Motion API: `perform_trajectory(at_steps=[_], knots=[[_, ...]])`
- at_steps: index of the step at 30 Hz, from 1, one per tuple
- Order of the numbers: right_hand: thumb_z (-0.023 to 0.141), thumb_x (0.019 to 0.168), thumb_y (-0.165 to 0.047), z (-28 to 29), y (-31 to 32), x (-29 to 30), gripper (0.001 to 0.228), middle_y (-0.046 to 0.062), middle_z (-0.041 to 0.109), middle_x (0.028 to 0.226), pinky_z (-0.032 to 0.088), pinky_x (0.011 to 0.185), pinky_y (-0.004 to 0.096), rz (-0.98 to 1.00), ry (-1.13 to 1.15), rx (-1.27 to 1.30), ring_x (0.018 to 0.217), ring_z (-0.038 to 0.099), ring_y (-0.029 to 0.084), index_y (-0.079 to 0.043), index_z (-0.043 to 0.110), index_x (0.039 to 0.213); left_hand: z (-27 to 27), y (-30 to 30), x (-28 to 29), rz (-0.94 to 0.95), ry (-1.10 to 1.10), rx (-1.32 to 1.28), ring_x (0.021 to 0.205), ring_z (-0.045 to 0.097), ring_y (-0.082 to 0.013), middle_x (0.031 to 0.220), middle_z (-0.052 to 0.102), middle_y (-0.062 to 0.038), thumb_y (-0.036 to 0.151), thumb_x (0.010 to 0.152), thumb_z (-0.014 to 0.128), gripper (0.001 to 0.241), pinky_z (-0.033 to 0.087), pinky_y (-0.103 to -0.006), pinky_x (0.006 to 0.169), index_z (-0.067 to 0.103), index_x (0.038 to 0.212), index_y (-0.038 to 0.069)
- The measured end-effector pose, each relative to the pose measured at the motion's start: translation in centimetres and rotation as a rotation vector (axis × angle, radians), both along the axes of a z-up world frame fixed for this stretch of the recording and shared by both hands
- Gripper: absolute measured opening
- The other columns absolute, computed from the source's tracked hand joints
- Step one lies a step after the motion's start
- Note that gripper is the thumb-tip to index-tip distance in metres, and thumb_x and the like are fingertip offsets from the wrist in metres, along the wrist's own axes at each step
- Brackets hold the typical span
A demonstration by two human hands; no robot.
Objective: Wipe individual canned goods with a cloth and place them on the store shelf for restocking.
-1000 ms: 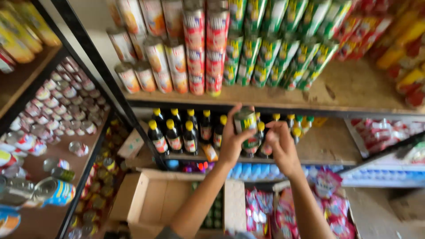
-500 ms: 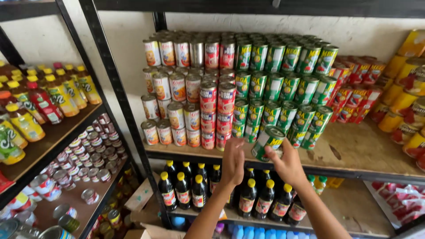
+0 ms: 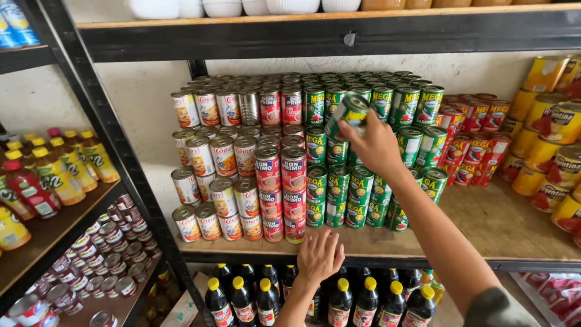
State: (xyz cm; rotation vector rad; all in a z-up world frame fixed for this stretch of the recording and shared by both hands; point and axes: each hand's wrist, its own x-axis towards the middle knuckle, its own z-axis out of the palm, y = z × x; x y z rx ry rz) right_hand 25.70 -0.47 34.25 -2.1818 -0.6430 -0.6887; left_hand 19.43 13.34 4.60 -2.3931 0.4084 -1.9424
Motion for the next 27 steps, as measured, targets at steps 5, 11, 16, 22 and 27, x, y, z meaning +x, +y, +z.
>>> perform_trajectory(at_steps=[5,11,16,22,27], knots=[[0.051,0.096,-0.069,1.9,3.8,2.7,0.062,0.02,0.071,0.088,0.048,0.06,0.054,-0.066,-0.055,-0.162,0.079,0.068,0.045,-0.007,0.047,0.103,1.1,-0.1,-0.7,-0.002,-0.041,0.015,0.069,0.06,-0.0166,0.093,0.07,-0.006,0.035,0.1,0.048,0.03,0.044,-0.033,0.06,0.068,0.099,0.013],[0.059,0.094,-0.072,-0.9,6.8,8.1,0.072,0.019,0.071,0.091,0.05,0.055,0.058,-0.129,-0.243,-0.221,0.078,0.068,0.046,-0.01,0.045,0.129,1.8,0.0,-1.6,0.004,-0.03,0.017,0.072,0.06,-0.0192,0.094,0.068,-0.006,0.032,0.099,0.049,0.026,0.045,-0.034,0.06,0.066,0.1,0.012],[0.067,0.094,-0.074,-2.0,5.6,5.5,0.099,0.016,0.072,0.095,0.047,0.046,0.05,-0.13,-0.305,-0.208,0.065,0.068,0.038,0.002,0.032,0.146,2.8,-0.4,-2.3,-0.014,-0.024,0.005,0.074,0.062,-0.0197,0.095,0.069,-0.007,0.03,0.098,0.049,0.026,0.047,-0.0346,0.065,0.066,0.1,0.011],[0.059,0.103,-0.034,-9.0,1.8,-3.8,0.046,0.01,0.054,0.094,0.041,0.061,0.043,0.351,-0.155,0.166,0.064,0.058,0.026,-0.005,0.039,0.133,3.9,-1.2,-5.4,-0.413,0.196,-0.254,0.099,0.059,-0.0374,0.109,0.06,-0.02,0.017,0.098,0.057,0.024,0.049,-0.0472,0.086,0.057,0.117,0.003],[0.038,0.094,-0.016,-21.5,0.6,-9.7,0.04,0.007,0.04,0.099,0.041,0.075,0.029,1.094,0.582,0.845,0.083,0.046,0.019,-0.016,0.033,0.134,4.2,-3.6,-11.4,-0.619,-0.037,-0.552,0.094,0.065,-0.0338,0.106,0.06,-0.012,0.007,0.091,0.069,0.033,0.056,-0.04,0.077,0.06,0.122,0.003]])
